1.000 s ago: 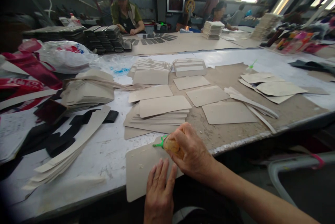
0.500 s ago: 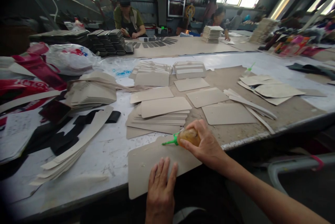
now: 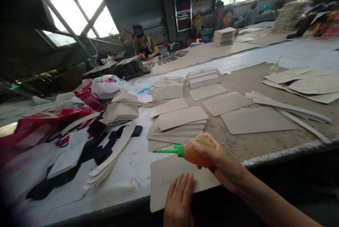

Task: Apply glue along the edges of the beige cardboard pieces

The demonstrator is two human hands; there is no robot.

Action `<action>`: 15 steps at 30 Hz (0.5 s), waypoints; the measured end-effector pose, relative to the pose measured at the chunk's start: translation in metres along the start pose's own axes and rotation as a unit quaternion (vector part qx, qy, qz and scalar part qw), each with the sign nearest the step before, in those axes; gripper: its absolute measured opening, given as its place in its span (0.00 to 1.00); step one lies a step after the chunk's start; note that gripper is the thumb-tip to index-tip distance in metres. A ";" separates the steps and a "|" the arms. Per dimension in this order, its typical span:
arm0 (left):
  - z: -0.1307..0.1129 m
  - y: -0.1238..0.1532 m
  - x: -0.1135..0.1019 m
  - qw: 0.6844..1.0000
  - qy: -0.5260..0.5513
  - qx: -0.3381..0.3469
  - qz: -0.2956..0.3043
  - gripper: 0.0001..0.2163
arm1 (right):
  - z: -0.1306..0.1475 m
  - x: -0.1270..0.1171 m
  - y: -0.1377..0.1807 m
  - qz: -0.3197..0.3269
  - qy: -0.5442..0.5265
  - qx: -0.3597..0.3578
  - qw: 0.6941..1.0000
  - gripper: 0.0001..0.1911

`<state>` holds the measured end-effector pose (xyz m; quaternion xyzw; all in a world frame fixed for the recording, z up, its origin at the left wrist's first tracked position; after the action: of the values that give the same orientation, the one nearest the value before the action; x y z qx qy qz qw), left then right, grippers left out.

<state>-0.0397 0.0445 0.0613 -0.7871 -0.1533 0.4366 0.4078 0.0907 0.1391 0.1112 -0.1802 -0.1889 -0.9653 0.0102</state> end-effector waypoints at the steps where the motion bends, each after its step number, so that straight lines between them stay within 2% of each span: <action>1: 0.002 -0.003 -0.003 1.000 -0.006 0.004 0.008 0.26 | 0.010 -0.009 0.003 -0.008 -0.003 -0.012 1.000 0.25; 4: 0.012 -0.019 -0.019 0.998 -0.040 0.029 0.031 0.26 | 0.038 -0.039 0.015 -0.057 -0.013 -0.035 0.998 0.26; 8: 0.035 -0.052 -0.051 0.997 -0.075 0.035 -0.003 0.25 | 0.056 -0.078 0.029 -0.138 -0.010 -0.044 0.989 0.29; 12: 0.061 -0.082 -0.070 0.995 -0.098 0.016 -0.007 0.22 | 0.042 -0.121 0.031 -0.206 -0.028 -0.011 0.978 0.32; 15: 0.075 -0.100 -0.084 0.990 -0.140 0.018 -0.016 0.19 | 0.023 -0.154 0.019 -0.229 -0.034 0.002 0.973 0.28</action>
<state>-0.1373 0.0951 0.1647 -0.7082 -0.2139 0.5386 0.4032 0.2440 0.1229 0.0838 -0.1647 -0.2269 -0.9349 -0.2175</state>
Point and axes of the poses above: each hand's wrist, its own y-axis away from the middle knuckle, its own x-axis out of the palm, z = x × y, the point moved 8 cm from there along -y, towards the middle knuckle, and after that the axes turned 2 degrees about y, right-handed, at the moved point
